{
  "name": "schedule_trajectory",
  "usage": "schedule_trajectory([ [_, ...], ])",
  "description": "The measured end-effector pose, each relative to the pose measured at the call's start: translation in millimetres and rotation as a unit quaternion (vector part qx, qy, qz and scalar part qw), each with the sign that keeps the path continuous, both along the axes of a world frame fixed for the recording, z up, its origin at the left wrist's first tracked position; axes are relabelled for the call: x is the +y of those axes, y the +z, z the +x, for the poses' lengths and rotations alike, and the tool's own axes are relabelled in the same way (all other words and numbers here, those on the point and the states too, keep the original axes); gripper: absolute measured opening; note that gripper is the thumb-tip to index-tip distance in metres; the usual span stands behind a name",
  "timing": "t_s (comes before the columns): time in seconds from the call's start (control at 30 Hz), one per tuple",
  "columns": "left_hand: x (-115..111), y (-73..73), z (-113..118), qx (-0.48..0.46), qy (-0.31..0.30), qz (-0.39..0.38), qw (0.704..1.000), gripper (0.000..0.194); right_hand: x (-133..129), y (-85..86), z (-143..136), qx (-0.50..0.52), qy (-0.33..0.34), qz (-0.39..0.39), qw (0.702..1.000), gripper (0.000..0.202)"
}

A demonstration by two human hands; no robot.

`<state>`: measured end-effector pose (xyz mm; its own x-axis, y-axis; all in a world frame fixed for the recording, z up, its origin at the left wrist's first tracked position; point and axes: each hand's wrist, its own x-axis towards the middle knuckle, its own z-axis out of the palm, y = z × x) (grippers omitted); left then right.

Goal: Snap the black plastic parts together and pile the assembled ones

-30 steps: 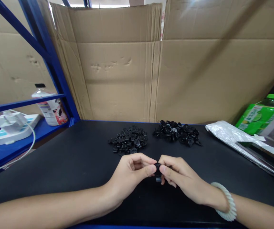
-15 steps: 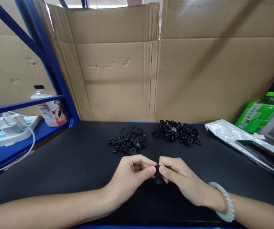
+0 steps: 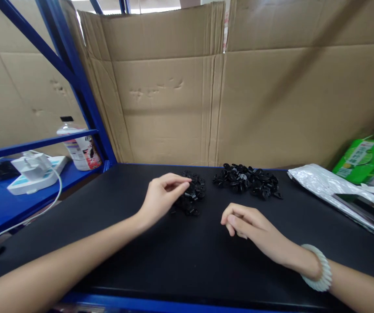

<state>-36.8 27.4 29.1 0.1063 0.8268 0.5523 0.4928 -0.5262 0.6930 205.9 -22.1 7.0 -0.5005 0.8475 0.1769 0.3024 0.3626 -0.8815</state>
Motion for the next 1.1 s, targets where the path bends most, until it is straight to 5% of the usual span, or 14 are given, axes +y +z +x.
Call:
schedule_trajectory([
  [0.13,28,-5.4,-16,0.028,0.03,0.038,0.998,0.019,5,-3.4,0,-0.007,-0.015,0.002,1.0,0.032],
  [0.27,18,-10.5,-10,0.048,0.012,0.089,0.995,0.017,11,0.7,6,-0.08,-0.06,0.07,0.993,0.022],
  [0.47,-22,-15.2,14,0.14,-0.181,0.2,0.953,0.026,48,19.8,71,-0.274,-0.199,0.252,0.907,0.008],
  [0.63,-33,-21.4,22,0.167,-0.267,0.186,0.931,0.031,71,30.0,118,-0.306,-0.179,0.305,0.884,0.02],
  [0.8,-32,-23.6,22,0.16,-0.273,0.166,0.934,0.032,78,17.6,116,-0.3,-0.12,0.307,0.895,0.019],
  [1.1,-36,-20.7,24,0.134,-0.277,0.133,0.942,0.031,79,20.9,109,-0.205,-0.176,0.299,0.915,0.017],
])
